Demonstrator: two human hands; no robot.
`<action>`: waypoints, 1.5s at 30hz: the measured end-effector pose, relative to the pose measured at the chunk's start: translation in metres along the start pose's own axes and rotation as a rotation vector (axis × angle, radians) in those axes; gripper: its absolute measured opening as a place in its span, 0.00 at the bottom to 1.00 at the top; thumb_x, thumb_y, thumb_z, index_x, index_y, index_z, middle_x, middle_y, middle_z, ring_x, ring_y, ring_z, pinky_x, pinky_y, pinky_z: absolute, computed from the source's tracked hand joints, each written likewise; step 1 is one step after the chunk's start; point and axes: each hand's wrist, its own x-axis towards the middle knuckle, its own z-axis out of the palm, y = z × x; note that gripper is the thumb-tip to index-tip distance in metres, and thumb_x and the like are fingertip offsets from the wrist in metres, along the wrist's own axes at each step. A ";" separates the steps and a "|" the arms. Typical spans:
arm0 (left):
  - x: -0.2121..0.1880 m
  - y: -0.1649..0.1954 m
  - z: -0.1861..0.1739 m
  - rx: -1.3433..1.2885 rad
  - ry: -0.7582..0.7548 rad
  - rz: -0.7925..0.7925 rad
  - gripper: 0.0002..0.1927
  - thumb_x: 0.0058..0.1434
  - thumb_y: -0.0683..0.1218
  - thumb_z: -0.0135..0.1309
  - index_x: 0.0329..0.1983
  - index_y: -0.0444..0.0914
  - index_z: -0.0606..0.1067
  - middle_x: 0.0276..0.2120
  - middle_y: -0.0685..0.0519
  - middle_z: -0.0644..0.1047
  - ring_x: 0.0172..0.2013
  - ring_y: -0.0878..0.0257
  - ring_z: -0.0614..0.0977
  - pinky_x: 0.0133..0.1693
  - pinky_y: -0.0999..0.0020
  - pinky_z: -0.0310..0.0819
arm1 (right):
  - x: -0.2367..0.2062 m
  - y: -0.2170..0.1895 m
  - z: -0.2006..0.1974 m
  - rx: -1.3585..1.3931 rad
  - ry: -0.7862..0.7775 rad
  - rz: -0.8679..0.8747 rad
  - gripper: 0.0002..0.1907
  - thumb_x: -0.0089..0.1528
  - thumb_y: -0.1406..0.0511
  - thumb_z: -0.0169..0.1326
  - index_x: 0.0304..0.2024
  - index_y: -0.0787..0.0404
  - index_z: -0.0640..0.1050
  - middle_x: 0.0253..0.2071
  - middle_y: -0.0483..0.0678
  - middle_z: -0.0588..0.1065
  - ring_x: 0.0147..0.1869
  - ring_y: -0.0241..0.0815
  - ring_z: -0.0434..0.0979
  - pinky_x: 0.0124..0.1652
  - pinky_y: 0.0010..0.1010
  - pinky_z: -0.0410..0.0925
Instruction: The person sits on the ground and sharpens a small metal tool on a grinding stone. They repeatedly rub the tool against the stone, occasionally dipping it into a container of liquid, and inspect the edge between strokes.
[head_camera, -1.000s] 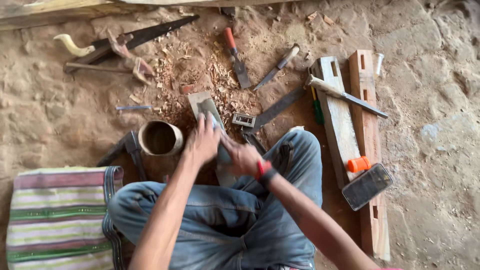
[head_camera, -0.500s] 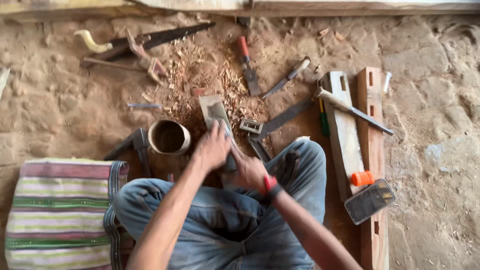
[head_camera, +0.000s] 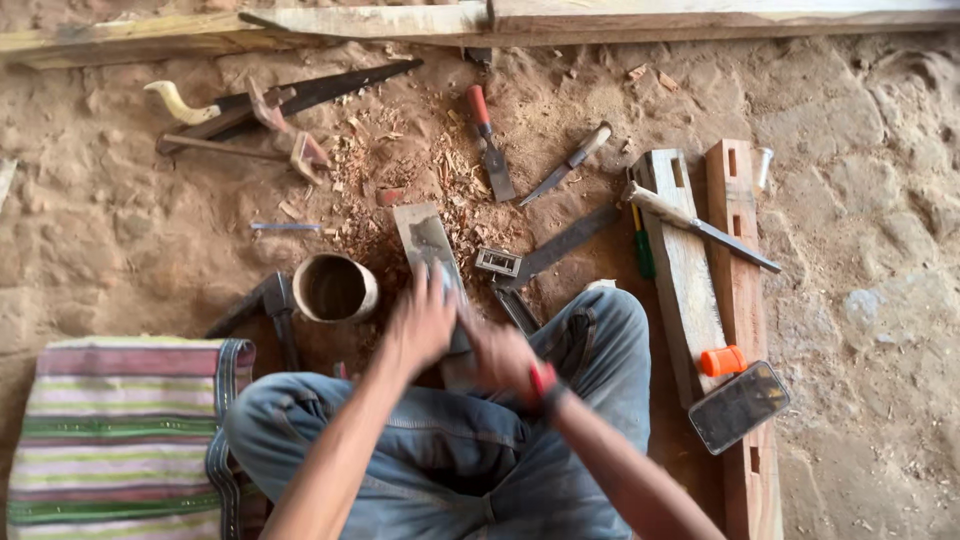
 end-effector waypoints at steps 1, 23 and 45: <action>-0.021 0.015 0.001 -0.053 -0.031 0.024 0.22 0.64 0.44 0.43 0.59 0.28 0.71 0.66 0.20 0.58 0.65 0.23 0.59 0.54 0.44 0.74 | -0.028 -0.011 0.001 0.083 0.078 -0.098 0.64 0.48 0.49 0.64 0.79 0.63 0.47 0.77 0.61 0.55 0.62 0.63 0.77 0.49 0.43 0.75; -0.041 -0.066 -0.046 -2.406 0.593 -0.376 0.26 0.72 0.62 0.46 0.57 0.38 0.75 0.47 0.47 0.81 0.45 0.51 0.82 0.41 0.61 0.80 | -0.011 0.085 -0.043 1.615 0.363 0.308 0.34 0.69 0.57 0.50 0.75 0.58 0.61 0.55 0.57 0.75 0.36 0.39 0.80 0.32 0.29 0.69; -0.058 -0.114 -0.052 -0.335 0.269 -0.838 0.20 0.54 0.50 0.65 0.47 0.37 0.77 0.44 0.38 0.80 0.45 0.41 0.83 0.45 0.50 0.78 | 0.007 0.076 -0.027 1.416 0.368 0.395 0.29 0.68 0.61 0.49 0.71 0.62 0.64 0.61 0.52 0.76 0.39 0.36 0.79 0.36 0.27 0.70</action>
